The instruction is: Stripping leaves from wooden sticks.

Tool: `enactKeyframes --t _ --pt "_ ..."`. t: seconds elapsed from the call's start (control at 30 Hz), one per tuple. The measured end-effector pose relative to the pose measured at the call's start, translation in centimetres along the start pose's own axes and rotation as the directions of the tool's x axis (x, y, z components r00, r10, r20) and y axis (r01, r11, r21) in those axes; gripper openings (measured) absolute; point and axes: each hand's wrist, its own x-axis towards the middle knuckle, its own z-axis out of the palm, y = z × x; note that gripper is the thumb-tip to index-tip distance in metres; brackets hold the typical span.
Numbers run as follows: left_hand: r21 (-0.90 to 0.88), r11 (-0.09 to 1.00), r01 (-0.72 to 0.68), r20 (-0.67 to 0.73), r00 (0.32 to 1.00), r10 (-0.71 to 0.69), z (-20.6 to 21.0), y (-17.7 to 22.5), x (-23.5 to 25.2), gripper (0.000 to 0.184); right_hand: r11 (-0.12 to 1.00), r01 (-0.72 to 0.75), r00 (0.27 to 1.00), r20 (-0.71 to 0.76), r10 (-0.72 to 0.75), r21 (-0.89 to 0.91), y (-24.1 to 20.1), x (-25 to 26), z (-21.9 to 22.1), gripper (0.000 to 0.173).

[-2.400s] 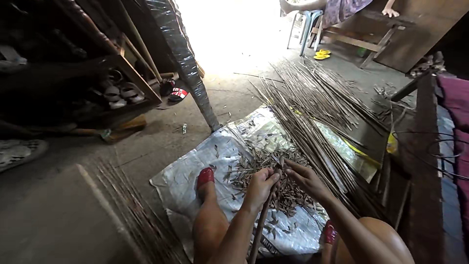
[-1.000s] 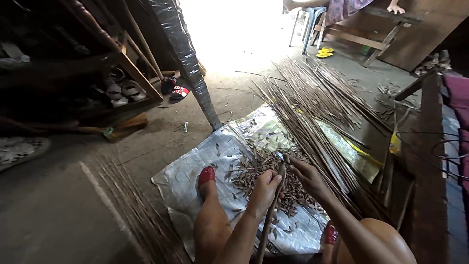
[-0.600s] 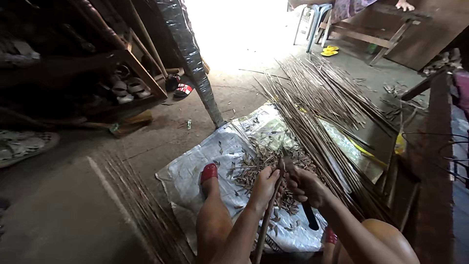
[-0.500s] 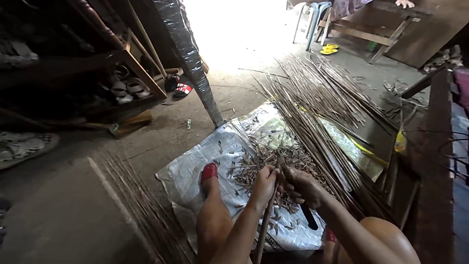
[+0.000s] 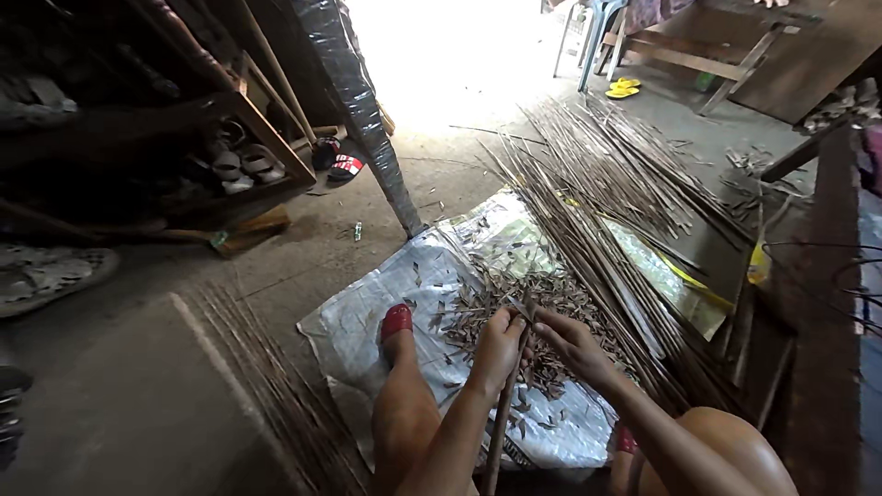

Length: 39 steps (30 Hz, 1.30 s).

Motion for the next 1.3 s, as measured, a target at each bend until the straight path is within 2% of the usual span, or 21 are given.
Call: enactKeyframes --t 0.17,0.3,0.4,0.47,0.53,0.6,0.67,0.7,0.77,0.83,0.93,0.97,1.03,1.1,1.2,1.3 --pt "0.027 1.000 0.010 0.029 1.000 -0.011 -0.2 0.0 -0.1 0.017 0.967 0.067 0.996 -0.039 -0.079 -0.244 0.6 0.2 -0.3 0.041" --pt "0.031 0.999 0.013 0.043 0.999 -0.015 -0.1 0.0 -0.1 0.017 0.929 0.062 0.995 -0.051 -0.087 -0.365 0.0 0.0 -0.5 0.041" --pt "0.007 1.000 0.025 0.061 0.998 -0.025 -0.1 -0.1 -0.2 0.018 0.921 -0.005 0.989 -0.135 -0.052 -0.389 0.7 0.5 -1.2 0.043" --pt "0.010 0.999 0.038 0.076 0.996 -0.038 -0.1 -0.2 -0.4 0.017 0.957 -0.137 0.972 -0.223 0.080 -0.254 1.0 1.2 -2.3 0.044" --pt "0.007 0.999 0.033 0.072 0.997 -0.034 0.0 -0.2 -0.4 0.016 0.963 -0.269 0.929 -0.256 0.266 0.023 0.8 1.6 -2.9 0.044" --pt "0.026 0.999 0.023 0.065 0.998 -0.024 0.0 -0.2 -0.3 0.016 0.852 -0.350 0.902 -0.106 0.418 0.390 -0.4 1.4 -2.7 0.044" --pt "0.068 0.998 0.005 0.068 0.998 -0.010 0.1 -0.4 0.0 0.017 0.713 -0.391 0.906 0.109 0.409 0.582 -1.3 0.7 -2.2 0.042" --pt "0.083 0.997 0.001 0.079 0.997 -0.008 0.2 -0.5 0.0 0.017 0.677 -0.402 0.910 0.188 0.370 0.617 -1.3 0.6 -2.0 0.042" --pt "0.077 0.997 0.003 0.115 0.993 -0.012 0.3 -0.8 0.0 0.018 0.652 -0.405 0.913 0.244 0.328 0.641 -1.2 0.6 -1.9 0.042" --pt "0.074 0.997 0.006 0.135 0.991 -0.016 0.5 -0.9 -0.1 0.017 0.614 -0.402 0.913 0.243 0.328 0.679 -0.7 0.9 -2.3 0.044" --pt "0.070 0.997 -0.015 0.094 0.996 0.009 0.3 -0.8 -0.1 0.018 0.482 -0.360 0.919 0.213 0.332 0.799 0.2 1.1 -2.4 0.049" --pt "0.068 0.997 -0.026 0.078 0.997 0.021 0.2 -0.7 0.0 0.019 0.489 -0.342 0.926 0.198 0.323 0.802 0.2 1.0 -2.2 0.051" --pt "0.083 0.996 -0.034 0.079 0.996 0.027 0.0 -0.7 0.1 0.019 0.592 -0.339 0.935 0.192 0.298 0.731 -0.4 0.7 -1.7 0.051" --pt "0.101 0.994 -0.035 0.117 0.993 0.023 0.1 -1.0 0.1 0.019 0.665 -0.352 0.935 0.219 0.279 0.659 -0.8 0.5 -1.5 0.043" --pt "0.074 0.997 -0.027 0.162 0.987 0.015 0.2 -1.1 0.1 0.018 0.699 -0.363 0.931 0.217 0.292 0.616 -0.9 0.6 -1.9 0.039" --pt "0.006 1.000 -0.003 0.227 0.974 0.002 -0.2 -0.9 0.0 0.013 0.689 -0.371 0.926 0.192 0.324 0.623 -0.7 1.0 -2.4 0.039"
